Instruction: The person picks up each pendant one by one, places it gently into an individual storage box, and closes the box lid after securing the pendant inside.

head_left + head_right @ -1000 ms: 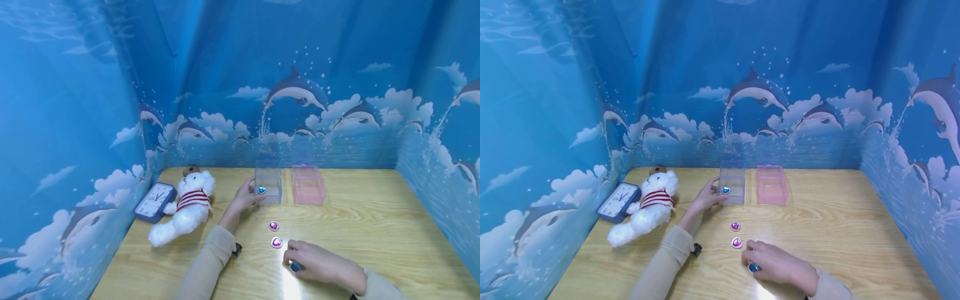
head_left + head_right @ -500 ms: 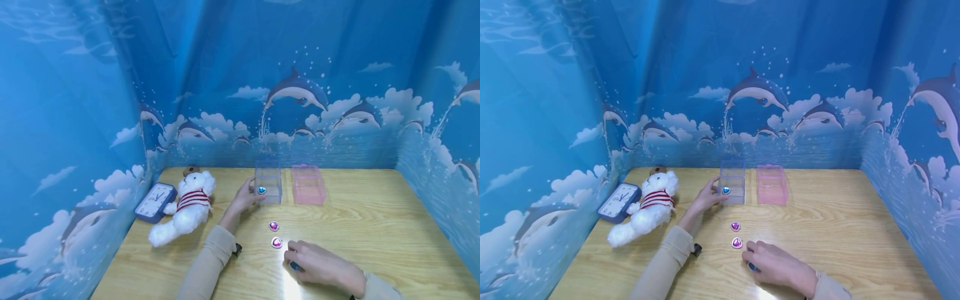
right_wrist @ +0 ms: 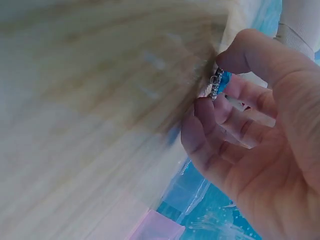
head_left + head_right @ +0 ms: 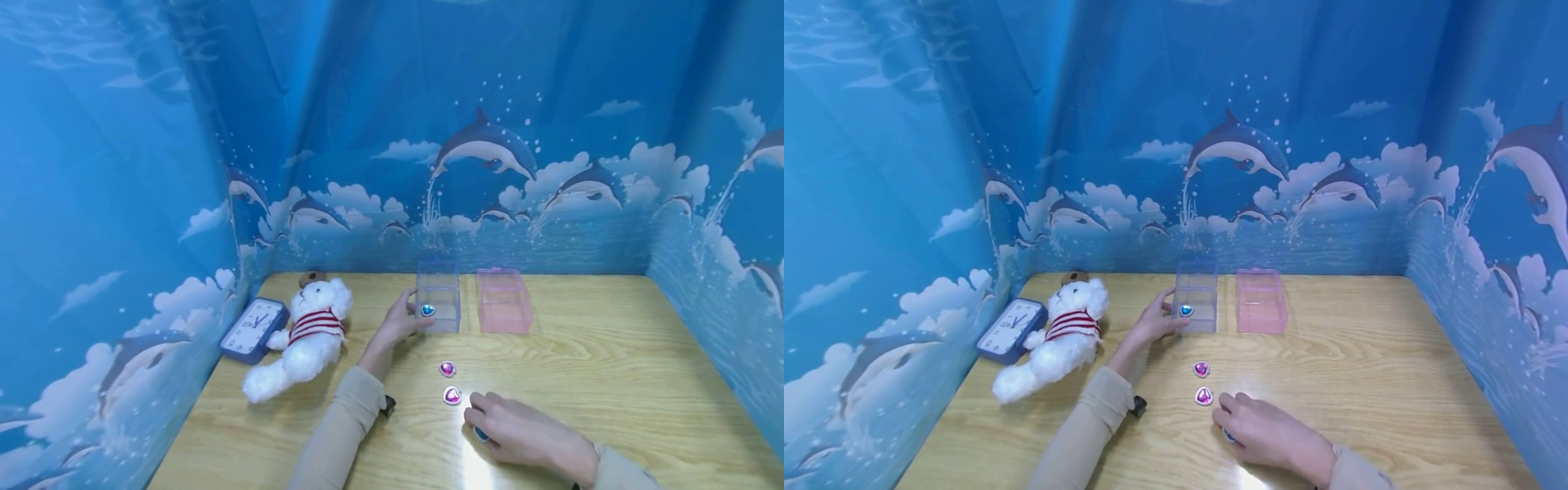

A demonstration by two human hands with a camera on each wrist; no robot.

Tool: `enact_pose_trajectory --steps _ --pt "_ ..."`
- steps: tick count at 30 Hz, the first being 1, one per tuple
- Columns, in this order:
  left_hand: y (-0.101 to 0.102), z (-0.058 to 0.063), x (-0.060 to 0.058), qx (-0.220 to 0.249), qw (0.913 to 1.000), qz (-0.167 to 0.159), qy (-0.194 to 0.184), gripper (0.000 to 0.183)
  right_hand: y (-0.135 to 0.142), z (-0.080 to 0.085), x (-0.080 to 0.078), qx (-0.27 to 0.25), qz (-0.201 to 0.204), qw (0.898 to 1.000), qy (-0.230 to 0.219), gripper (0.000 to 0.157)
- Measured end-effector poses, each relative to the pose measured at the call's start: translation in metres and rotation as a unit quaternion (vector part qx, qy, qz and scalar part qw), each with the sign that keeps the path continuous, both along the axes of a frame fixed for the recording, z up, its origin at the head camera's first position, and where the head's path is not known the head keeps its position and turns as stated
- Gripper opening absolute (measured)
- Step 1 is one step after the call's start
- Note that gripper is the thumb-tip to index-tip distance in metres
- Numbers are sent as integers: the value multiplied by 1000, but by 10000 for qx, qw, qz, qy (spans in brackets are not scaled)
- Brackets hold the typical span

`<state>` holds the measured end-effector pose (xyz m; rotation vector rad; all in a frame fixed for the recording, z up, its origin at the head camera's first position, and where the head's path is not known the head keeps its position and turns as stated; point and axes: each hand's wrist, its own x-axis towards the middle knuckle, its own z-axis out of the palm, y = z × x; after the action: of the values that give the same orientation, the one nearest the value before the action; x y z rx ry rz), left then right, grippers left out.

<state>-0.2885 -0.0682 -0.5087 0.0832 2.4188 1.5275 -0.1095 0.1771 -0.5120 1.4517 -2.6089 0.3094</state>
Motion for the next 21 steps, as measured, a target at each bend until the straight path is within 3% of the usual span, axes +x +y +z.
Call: enact_pose_trajectory --steps 5,11,15,21 --pt "0 2 0 12 10000 -12 51 89 4 12 -8 -506 -24 9936 -1012 37" --pt "0 4 -1 -67 10000 61 -13 90 7 28 -24 -905 -327 9827 -1583 38" --pt "1 6 -1 -137 9999 99 22 91 9 35 -43 -1312 -531 9757 -1674 40" --pt "3 8 1 -74 9999 131 -40 91 6 44 -68 -1597 -718 9732 -1488 37"
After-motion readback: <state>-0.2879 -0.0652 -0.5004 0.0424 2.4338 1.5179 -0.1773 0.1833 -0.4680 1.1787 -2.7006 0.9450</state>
